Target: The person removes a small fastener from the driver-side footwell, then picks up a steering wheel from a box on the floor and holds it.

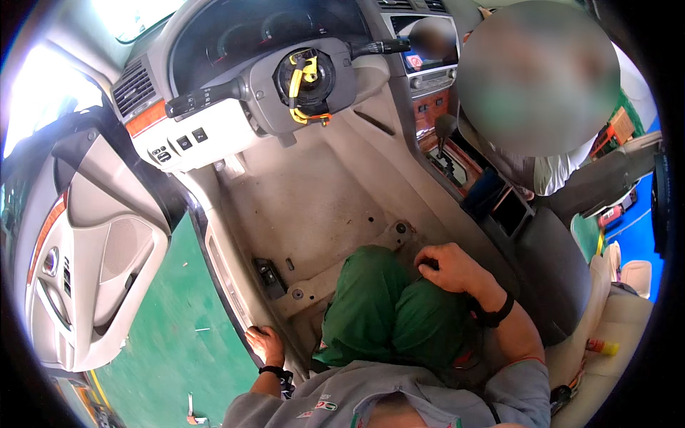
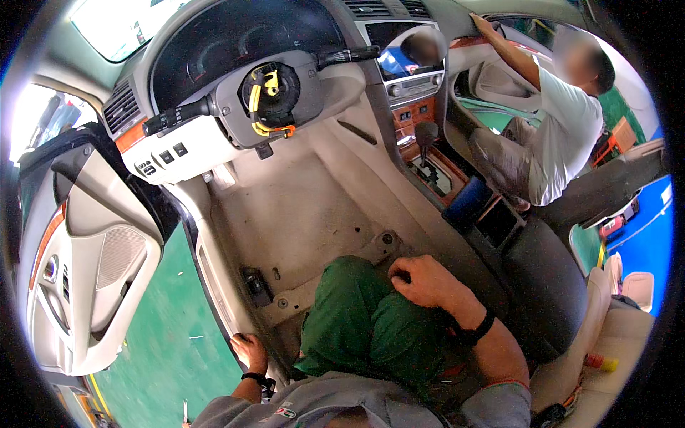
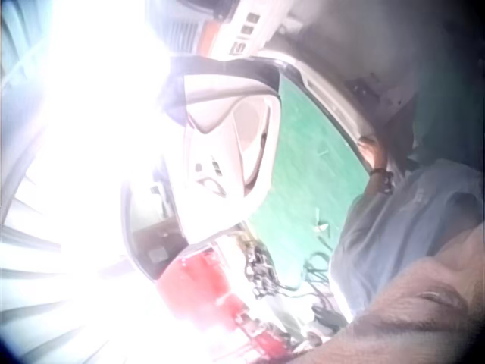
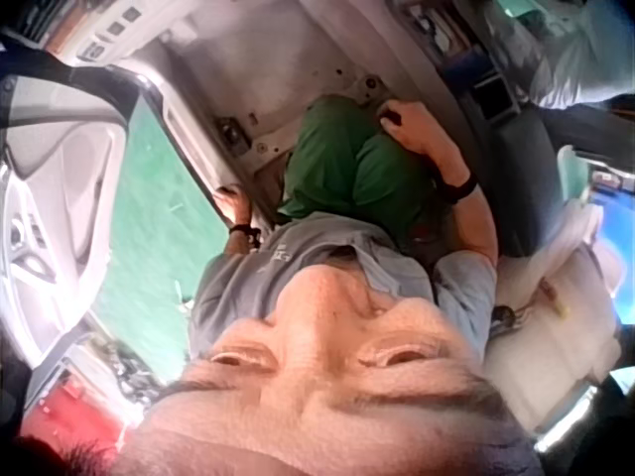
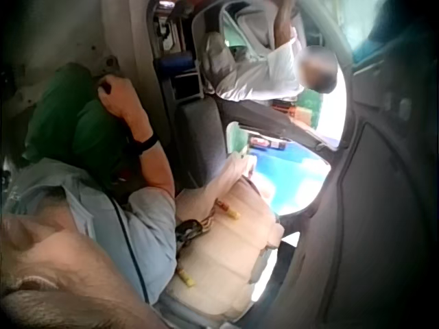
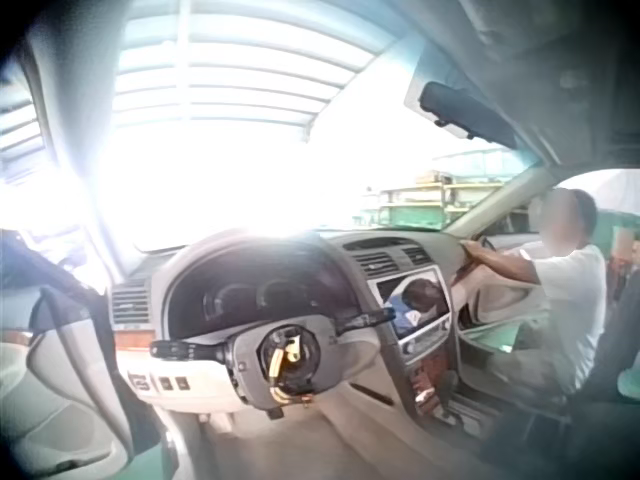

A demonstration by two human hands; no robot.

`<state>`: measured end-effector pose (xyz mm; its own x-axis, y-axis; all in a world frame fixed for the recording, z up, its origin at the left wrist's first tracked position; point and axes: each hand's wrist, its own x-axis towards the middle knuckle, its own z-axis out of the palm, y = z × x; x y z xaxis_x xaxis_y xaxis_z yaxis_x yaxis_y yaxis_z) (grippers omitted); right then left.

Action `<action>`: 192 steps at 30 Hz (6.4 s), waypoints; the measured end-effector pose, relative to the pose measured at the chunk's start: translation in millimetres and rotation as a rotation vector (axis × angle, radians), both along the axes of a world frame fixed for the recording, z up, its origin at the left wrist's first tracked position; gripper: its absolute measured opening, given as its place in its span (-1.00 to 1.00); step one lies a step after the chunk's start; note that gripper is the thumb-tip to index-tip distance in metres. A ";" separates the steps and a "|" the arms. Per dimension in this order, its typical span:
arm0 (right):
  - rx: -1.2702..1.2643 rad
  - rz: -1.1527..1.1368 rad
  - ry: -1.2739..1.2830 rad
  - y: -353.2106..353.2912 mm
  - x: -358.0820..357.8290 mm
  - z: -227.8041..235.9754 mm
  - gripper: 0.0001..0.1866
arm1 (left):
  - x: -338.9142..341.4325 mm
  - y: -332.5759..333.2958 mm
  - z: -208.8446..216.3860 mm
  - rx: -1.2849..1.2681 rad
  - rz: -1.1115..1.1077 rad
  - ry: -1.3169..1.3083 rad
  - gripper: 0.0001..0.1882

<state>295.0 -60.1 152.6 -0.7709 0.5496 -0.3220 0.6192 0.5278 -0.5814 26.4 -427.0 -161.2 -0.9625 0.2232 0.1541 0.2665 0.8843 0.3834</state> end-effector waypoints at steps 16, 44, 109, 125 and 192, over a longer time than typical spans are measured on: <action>0.044 0.001 0.040 2.0 6.6 4.1 -0.70 | 2.1 9.1 2.6 -0.017 -0.024 0.030 -0.81; -0.104 0.260 0.050 64.5 -30.5 -48.3 -0.75 | 11.9 -0.6 -3.0 -0.046 0.045 0.017 -0.85; 0.044 1.245 -0.108 -160.1 -490.4 -150.3 -0.76 | 53.6 -20.0 21.9 -0.005 0.138 -0.195 -0.62; 0.259 1.356 -0.371 -206.6 -461.7 -238.0 -0.50 | 46.0 -31.7 22.9 0.104 0.190 -0.289 -0.66; 0.165 1.393 -0.991 -182.5 -490.6 20.3 -0.72 | 222.5 -102.6 430.4 -0.650 1.333 -0.949 -0.87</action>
<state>-195.6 -242.6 172.9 -0.2162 -0.2372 -0.9471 -0.2614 0.9487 -0.1779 248.9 -529.6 269.2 -0.2199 -0.9273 -0.3028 -0.7860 0.3523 -0.5080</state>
